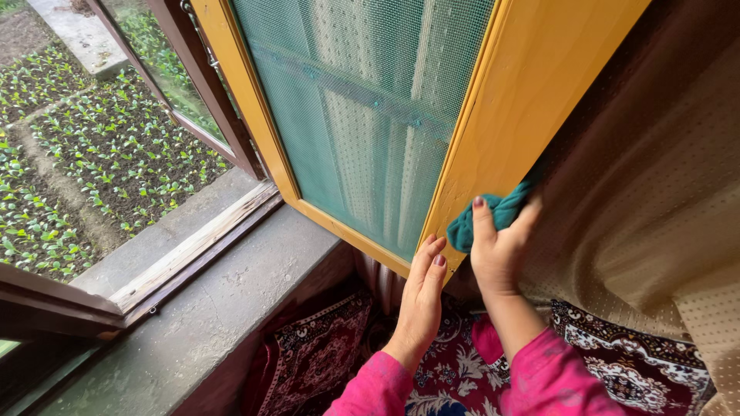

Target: The person wipes the wooden window frame, a mesh screen, and the glass panes using a green cloth. The person moves from the lower frame to the upper sections, cleaning the screen and then the glass panes.

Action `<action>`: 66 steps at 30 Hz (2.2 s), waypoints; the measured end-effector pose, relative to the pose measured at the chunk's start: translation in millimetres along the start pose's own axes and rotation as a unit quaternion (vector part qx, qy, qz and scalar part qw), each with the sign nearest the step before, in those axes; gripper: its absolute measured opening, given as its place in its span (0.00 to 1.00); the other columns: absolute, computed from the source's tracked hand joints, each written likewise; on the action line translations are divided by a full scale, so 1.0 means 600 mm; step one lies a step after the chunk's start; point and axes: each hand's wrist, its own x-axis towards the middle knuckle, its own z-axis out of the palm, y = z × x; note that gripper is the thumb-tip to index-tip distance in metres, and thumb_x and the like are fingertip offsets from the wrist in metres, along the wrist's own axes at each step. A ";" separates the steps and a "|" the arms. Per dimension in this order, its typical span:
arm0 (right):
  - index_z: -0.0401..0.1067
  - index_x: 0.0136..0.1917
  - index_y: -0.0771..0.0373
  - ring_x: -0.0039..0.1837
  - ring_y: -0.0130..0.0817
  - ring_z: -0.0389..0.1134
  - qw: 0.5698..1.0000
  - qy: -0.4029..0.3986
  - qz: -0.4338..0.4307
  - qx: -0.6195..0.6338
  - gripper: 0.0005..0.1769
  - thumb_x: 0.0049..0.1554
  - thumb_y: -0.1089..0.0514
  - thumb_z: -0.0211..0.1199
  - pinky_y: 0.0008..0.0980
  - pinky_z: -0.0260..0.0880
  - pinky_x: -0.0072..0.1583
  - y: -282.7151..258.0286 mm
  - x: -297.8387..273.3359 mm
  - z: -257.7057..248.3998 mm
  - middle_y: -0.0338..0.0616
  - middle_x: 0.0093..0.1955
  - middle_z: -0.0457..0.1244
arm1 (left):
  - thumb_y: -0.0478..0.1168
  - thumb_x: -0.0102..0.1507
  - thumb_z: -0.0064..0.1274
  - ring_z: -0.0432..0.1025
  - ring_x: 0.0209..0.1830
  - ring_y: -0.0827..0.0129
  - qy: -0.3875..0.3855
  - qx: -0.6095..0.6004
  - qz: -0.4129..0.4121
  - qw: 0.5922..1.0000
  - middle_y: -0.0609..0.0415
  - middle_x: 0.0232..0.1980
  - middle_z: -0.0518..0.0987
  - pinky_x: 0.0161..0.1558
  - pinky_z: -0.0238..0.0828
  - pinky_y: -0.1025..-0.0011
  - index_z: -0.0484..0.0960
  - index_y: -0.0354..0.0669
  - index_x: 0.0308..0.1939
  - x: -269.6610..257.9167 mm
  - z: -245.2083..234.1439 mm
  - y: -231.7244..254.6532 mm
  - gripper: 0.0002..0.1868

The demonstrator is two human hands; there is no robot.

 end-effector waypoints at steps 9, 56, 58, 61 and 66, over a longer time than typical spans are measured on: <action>0.59 0.65 0.69 0.58 0.41 0.68 0.972 -0.058 0.228 -0.029 0.29 0.58 0.54 0.67 0.41 0.69 0.61 0.109 -0.095 0.010 0.53 0.58 0.65 | 0.50 0.71 0.39 0.51 0.82 0.58 0.010 -0.070 -0.052 0.996 0.46 0.82 0.56 0.74 0.52 0.63 0.69 0.38 0.70 -0.001 -0.007 -0.024 0.28; 0.47 0.79 0.72 0.74 0.55 0.61 0.981 -0.012 0.157 -0.114 0.50 0.58 0.46 0.68 0.47 0.61 0.72 0.332 -0.311 0.040 0.66 0.73 0.57 | 0.42 0.73 0.38 0.62 0.78 0.53 0.026 0.019 0.059 0.998 0.39 0.74 0.67 0.75 0.57 0.61 0.63 0.30 0.72 0.049 -0.018 -0.184 0.27; 0.48 0.79 0.72 0.75 0.57 0.60 0.980 -0.028 0.156 -0.124 0.49 0.58 0.45 0.67 0.48 0.60 0.72 0.363 -0.338 0.040 0.68 0.74 0.56 | 0.42 0.73 0.39 0.63 0.77 0.53 0.028 0.035 0.069 0.997 0.39 0.72 0.68 0.75 0.57 0.61 0.64 0.30 0.71 0.048 -0.017 -0.185 0.26; 0.50 0.78 0.71 0.74 0.57 0.61 0.979 -0.043 0.167 -0.112 0.47 0.57 0.45 0.67 0.47 0.61 0.71 0.390 -0.356 0.041 0.67 0.74 0.57 | 0.42 0.73 0.39 0.63 0.77 0.54 0.023 0.038 0.058 0.997 0.40 0.72 0.67 0.75 0.57 0.62 0.64 0.30 0.71 0.050 -0.020 -0.185 0.26; 0.58 0.74 0.68 0.71 0.53 0.66 0.960 -0.042 0.249 -0.121 0.43 0.55 0.45 0.68 0.45 0.65 0.68 0.357 -0.325 0.037 0.61 0.69 0.63 | 0.41 0.72 0.39 0.62 0.77 0.54 0.018 0.019 0.049 0.998 0.40 0.73 0.65 0.75 0.57 0.62 0.64 0.30 0.71 0.053 -0.014 -0.172 0.25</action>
